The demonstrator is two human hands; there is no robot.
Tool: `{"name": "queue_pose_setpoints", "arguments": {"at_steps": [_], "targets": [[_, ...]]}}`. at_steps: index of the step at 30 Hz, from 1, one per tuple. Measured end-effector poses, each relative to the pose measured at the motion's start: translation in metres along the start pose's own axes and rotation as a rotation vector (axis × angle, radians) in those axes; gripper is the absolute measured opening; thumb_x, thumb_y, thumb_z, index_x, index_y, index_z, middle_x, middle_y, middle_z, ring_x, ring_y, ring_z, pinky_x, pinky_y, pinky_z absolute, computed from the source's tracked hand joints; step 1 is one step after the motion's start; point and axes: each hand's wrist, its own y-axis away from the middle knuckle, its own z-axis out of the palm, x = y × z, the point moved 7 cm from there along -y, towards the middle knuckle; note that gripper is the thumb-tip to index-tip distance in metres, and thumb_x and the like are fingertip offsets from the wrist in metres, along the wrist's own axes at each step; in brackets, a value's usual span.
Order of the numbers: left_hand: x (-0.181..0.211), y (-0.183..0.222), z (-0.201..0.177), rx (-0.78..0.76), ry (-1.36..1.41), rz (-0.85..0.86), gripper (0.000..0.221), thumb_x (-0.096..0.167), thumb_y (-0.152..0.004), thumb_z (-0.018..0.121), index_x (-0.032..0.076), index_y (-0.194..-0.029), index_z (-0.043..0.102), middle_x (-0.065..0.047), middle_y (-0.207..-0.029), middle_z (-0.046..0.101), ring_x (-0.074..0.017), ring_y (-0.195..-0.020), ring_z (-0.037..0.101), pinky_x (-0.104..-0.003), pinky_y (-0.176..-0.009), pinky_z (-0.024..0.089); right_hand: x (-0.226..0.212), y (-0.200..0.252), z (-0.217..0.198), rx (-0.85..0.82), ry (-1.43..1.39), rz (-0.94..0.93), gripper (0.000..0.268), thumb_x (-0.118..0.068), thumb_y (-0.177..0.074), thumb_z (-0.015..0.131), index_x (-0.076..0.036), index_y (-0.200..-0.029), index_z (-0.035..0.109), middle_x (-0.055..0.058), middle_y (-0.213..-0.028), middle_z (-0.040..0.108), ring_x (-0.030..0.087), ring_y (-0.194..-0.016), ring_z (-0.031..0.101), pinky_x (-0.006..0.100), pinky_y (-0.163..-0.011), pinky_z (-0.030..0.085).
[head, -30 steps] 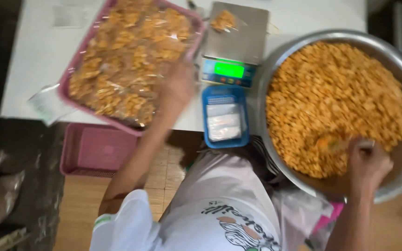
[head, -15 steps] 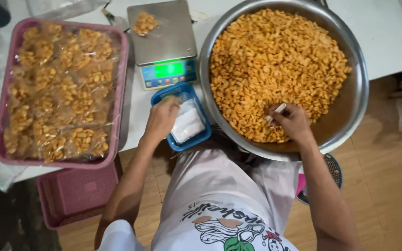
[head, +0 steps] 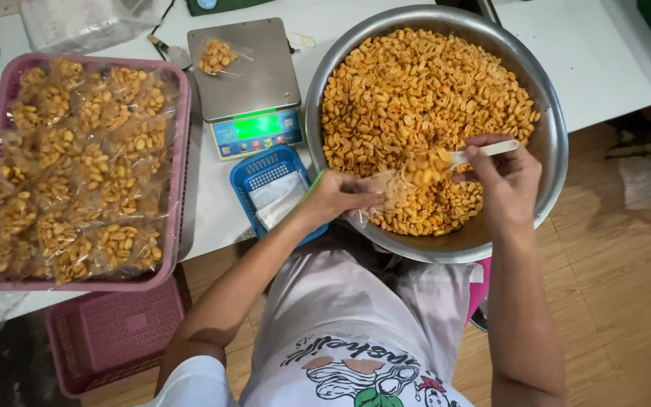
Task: Scooping nuts from a large bowl into small plastic bags, weighing them on a digital scale, and organizing the finished bags in a tray.
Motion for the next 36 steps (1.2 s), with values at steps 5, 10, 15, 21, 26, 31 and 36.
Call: {"name": "queue_pose_setpoints", "arguments": {"at_steps": [5,10,15,21,26,31,36], "targets": [[0.003,-0.014,0.020,-0.144,0.254,0.080,0.029,0.013,-0.082,0.089,-0.002,-0.102,0.075,-0.008,-0.071,0.072,-0.0140,-0.061,0.071,-0.028,-0.050,0.060,-0.034,0.016,0.034,-0.157,0.457,-0.516,0.013,0.014,-0.094,0.074,0.002,-0.101,0.076,0.020,-0.096,0.073,0.031,-0.087,0.074,0.034,-0.069,0.065],[0.054,0.001,0.032,-0.276,0.017,0.309,0.028,0.011,-0.096,0.075,-0.003,-0.119,0.066,-0.009,-0.084,0.067,-0.0217,-0.082,0.070,-0.042,-0.072,0.060,-0.036,0.018,0.024,-0.115,0.512,-0.533,0.013,0.016,-0.096,0.071,0.005,-0.101,0.075,0.023,-0.095,0.072,0.034,-0.086,0.072,0.037,-0.068,0.063],[0.012,-0.023,0.045,-0.305,-0.056,0.262,0.037,0.010,-0.092,0.080,0.005,-0.126,0.065,-0.011,-0.112,0.074,-0.0226,-0.093,0.073,-0.035,-0.074,0.059,-0.026,0.005,-0.001,-0.033,0.305,-0.368,0.008,0.009,-0.104,0.072,0.003,-0.109,0.074,0.022,-0.097,0.072,0.026,-0.083,0.071,0.034,-0.064,0.060],[0.031,-0.015,0.036,-0.241,0.226,0.200,0.004,0.006,-0.099,0.064,0.002,-0.100,0.063,-0.021,-0.122,0.066,-0.0322,-0.106,0.075,-0.031,-0.080,0.072,0.033,-0.012,-0.045,0.112,-0.127,0.074,0.008,-0.004,-0.099,0.073,-0.005,-0.106,0.071,0.009,-0.111,0.073,0.018,-0.091,0.076,0.020,-0.070,0.069],[0.092,-0.046,-0.086,0.336,-0.335,0.691,0.006,0.012,-0.094,0.073,0.013,-0.101,0.074,-0.003,-0.096,0.077,-0.0144,-0.082,0.074,-0.031,-0.074,0.065,0.076,-0.002,-0.067,0.170,-0.099,0.134,0.009,-0.013,-0.099,0.077,-0.011,-0.106,0.072,0.005,-0.110,0.074,0.016,-0.102,0.076,0.024,-0.075,0.070],[0.031,-0.108,-0.187,0.707,-0.927,0.659,0.020,0.030,-0.095,0.067,0.014,-0.099,0.078,-0.008,-0.109,0.074,-0.0326,-0.113,0.061,-0.055,-0.099,0.040,0.089,0.006,-0.059,0.108,0.042,0.103,0.007,-0.013,-0.104,0.074,-0.010,-0.109,0.071,0.006,-0.110,0.072,0.016,-0.102,0.072,0.026,-0.078,0.068],[0.018,-0.099,-0.192,0.636,-1.381,0.491,0.081,-0.010,-0.063,0.070,0.008,-0.141,0.057,-0.017,-0.150,0.047,-0.0395,-0.148,0.029,-0.074,-0.118,0.007,0.091,0.008,-0.053,0.095,0.127,0.130,0.006,-0.008,-0.105,0.071,-0.005,-0.111,0.070,0.008,-0.110,0.070,0.017,-0.100,0.070,0.026,-0.083,0.068]]}}
